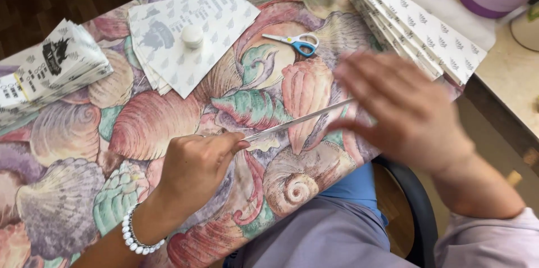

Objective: Folding printed paper sheets into triangular sleeves and stacking them on a table.

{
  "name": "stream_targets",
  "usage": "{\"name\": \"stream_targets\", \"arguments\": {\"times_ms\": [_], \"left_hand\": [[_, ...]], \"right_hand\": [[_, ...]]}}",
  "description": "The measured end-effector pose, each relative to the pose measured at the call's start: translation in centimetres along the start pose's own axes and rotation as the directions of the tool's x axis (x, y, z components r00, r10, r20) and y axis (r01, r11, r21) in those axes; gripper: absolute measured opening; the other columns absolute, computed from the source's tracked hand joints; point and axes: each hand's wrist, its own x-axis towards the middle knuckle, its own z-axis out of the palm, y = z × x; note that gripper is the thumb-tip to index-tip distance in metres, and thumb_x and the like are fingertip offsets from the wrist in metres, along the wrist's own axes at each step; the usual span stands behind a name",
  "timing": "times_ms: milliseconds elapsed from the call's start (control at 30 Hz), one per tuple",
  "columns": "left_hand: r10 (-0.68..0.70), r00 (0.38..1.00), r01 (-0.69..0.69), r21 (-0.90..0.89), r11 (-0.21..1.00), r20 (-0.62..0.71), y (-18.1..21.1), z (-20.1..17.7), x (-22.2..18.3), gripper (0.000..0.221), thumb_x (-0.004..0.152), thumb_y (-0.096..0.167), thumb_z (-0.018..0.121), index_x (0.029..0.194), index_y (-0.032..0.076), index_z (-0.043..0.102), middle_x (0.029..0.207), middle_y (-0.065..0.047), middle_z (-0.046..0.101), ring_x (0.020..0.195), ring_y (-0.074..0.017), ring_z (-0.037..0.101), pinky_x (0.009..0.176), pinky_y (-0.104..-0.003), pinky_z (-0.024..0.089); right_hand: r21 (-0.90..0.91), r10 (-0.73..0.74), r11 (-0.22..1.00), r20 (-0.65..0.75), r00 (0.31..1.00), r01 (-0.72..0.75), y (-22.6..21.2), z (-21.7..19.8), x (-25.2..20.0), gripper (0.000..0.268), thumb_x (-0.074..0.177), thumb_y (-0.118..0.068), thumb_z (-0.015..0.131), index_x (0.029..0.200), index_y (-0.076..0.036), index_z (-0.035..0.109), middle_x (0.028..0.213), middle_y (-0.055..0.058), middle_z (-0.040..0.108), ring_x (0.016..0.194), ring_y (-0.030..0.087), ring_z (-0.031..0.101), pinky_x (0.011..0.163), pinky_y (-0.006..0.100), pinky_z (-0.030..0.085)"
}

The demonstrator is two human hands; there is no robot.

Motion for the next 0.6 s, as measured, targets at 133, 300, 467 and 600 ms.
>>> {"name": "stream_targets", "arguments": {"times_ms": [133, 300, 467, 600], "left_hand": [[0.107, 0.994, -0.107, -0.015, 0.994, -0.005, 0.7, 0.7, 2.8, 0.010, 0.093, 0.020, 0.079, 0.087, 0.013, 0.075, 0.060, 0.001, 0.069, 0.046, -0.0158, 0.062, 0.040, -0.035, 0.043], [0.188, 0.981, -0.185, -0.061, 0.981, 0.052, -0.7, 1.3, 3.9, 0.006, 0.097, 0.015, 0.070, 0.095, 0.013, 0.075, 0.059, 0.003, 0.063, 0.048, -0.0199, 0.059, 0.048, -0.039, 0.041], [0.066, 0.995, -0.051, -0.196, 0.979, 0.075, -2.9, 0.2, 4.2, 0.008, 0.096, 0.015, 0.071, 0.094, 0.014, 0.079, 0.062, 0.003, 0.071, 0.041, -0.0073, 0.058, 0.037, -0.023, 0.045], [-0.179, 0.978, 0.181, 0.005, 0.984, -0.108, -9.2, -1.2, 3.7, 0.009, 0.101, -0.001, 0.075, 0.104, 0.004, 0.081, 0.078, -0.006, 0.076, 0.039, -0.0058, 0.044, 0.031, -0.018, 0.026]], "right_hand": [[-0.064, -0.124, 0.990, 0.000, 0.992, 0.124, -3.0, 2.0, 1.6, 0.064, 0.099, -0.060, 0.072, 0.135, -0.009, 0.064, 0.119, 0.008, 0.077, 0.112, 0.024, 0.072, 0.099, 0.035, 0.052], [0.245, -0.040, 0.969, 0.075, 0.996, 0.020, -1.6, 2.7, 0.9, 0.015, 0.105, -0.021, 0.064, 0.094, -0.011, 0.065, 0.079, 0.002, 0.069, 0.068, 0.021, 0.063, 0.064, 0.033, 0.043], [0.277, 0.144, 0.938, 0.235, 0.961, -0.209, 3.7, 1.2, -3.3, 0.006, 0.093, -0.014, 0.070, 0.097, -0.018, 0.072, 0.080, -0.003, 0.073, 0.072, 0.019, 0.068, 0.069, 0.035, 0.052], [0.183, 0.697, 0.675, 0.157, 0.699, -0.715, 16.2, 1.4, -12.7, 0.024, 0.104, 0.009, 0.070, 0.118, -0.008, 0.080, 0.103, 0.001, 0.071, 0.085, 0.011, 0.051, 0.084, 0.028, 0.042]]}}
